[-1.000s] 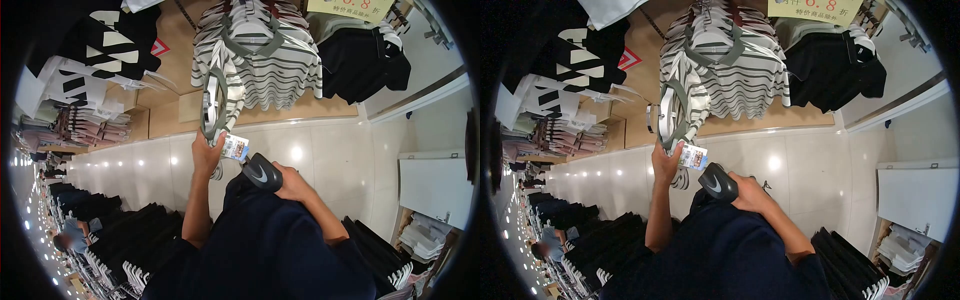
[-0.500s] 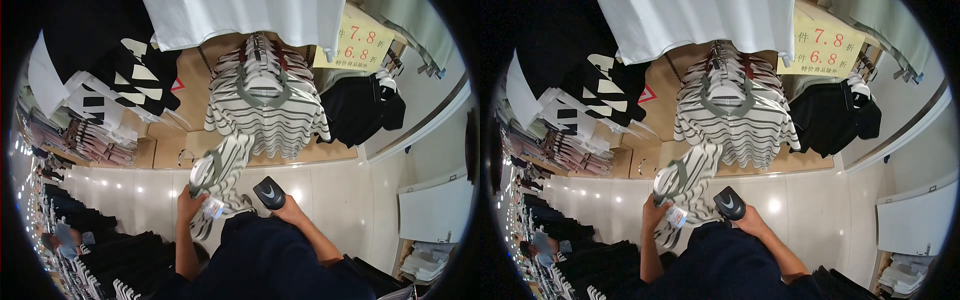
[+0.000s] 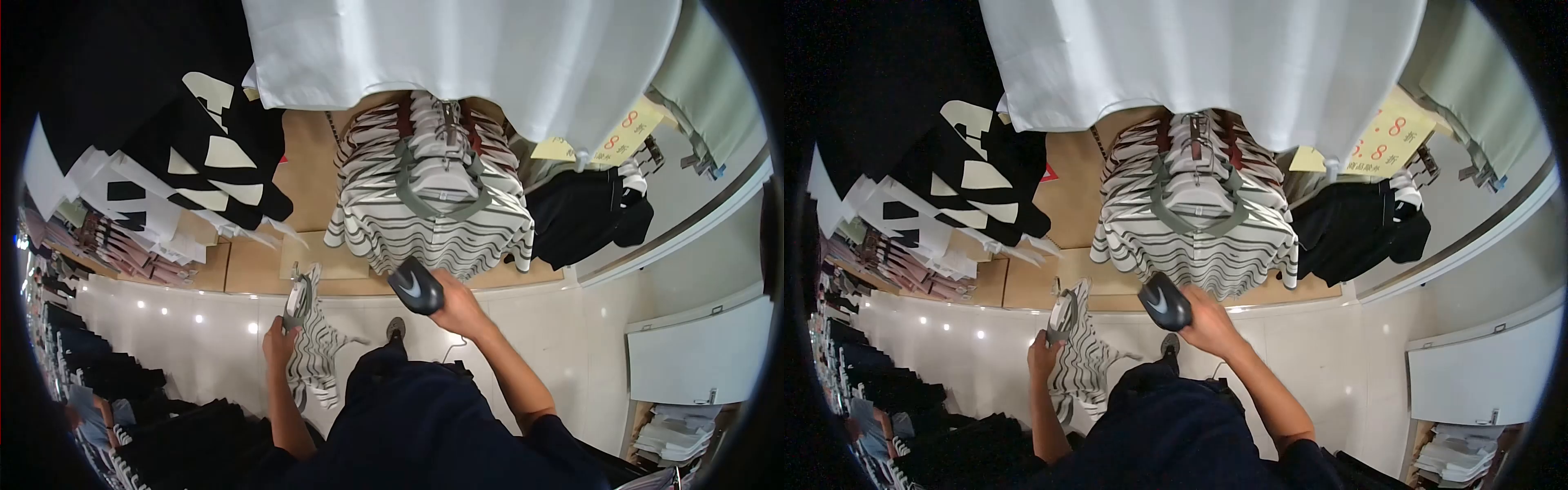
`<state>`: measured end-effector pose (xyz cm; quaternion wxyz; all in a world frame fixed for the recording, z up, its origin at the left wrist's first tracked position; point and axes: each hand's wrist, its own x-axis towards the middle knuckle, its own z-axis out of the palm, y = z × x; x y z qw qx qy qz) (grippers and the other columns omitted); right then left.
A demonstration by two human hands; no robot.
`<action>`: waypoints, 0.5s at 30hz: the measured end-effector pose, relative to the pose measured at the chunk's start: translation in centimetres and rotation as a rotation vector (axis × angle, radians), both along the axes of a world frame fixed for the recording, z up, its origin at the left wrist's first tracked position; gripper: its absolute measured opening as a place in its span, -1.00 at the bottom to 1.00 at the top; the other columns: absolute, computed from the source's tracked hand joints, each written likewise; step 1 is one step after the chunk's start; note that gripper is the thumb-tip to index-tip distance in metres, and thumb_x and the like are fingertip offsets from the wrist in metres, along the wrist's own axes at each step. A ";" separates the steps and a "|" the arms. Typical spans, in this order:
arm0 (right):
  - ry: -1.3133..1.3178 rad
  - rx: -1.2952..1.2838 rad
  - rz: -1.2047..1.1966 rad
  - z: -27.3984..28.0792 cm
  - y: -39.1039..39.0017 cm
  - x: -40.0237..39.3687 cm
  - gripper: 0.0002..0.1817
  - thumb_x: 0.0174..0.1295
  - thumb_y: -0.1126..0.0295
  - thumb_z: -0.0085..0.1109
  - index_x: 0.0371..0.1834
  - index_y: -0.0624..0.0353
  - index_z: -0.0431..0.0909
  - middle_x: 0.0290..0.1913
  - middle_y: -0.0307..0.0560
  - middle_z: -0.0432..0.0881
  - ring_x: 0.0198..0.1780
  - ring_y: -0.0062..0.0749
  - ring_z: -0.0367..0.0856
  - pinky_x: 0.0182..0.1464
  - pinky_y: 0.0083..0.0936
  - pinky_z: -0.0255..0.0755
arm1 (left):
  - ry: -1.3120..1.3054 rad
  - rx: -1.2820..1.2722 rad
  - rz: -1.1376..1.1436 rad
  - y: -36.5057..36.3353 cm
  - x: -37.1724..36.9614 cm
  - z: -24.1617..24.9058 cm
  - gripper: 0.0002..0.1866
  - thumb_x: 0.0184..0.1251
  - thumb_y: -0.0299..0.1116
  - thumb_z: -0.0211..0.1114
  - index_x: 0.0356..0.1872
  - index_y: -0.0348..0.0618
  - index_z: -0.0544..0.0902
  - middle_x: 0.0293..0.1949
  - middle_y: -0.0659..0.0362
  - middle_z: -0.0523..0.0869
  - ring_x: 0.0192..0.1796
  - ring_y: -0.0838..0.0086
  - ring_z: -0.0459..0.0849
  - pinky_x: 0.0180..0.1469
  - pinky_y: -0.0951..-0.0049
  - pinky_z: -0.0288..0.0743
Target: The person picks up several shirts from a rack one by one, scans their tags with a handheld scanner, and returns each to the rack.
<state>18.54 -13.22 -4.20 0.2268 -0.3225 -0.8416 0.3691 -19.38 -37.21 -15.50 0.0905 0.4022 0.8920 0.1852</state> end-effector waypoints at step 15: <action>-0.401 0.507 -0.009 3.8 10.4 -14.7 -0.43 -0.18 0.34 0.49 -0.03 0.36 0.62 0.27 0.29 0.44 0.34 0.15 0.38 0.22 -0.21 0.56 | -0.156 -0.063 -0.240 13.2 -10.0 3.1 -0.56 0.09 -0.01 0.54 -0.06 -0.01 0.76 -0.20 -0.02 0.80 -0.11 -0.02 0.73 -0.06 0.12 0.57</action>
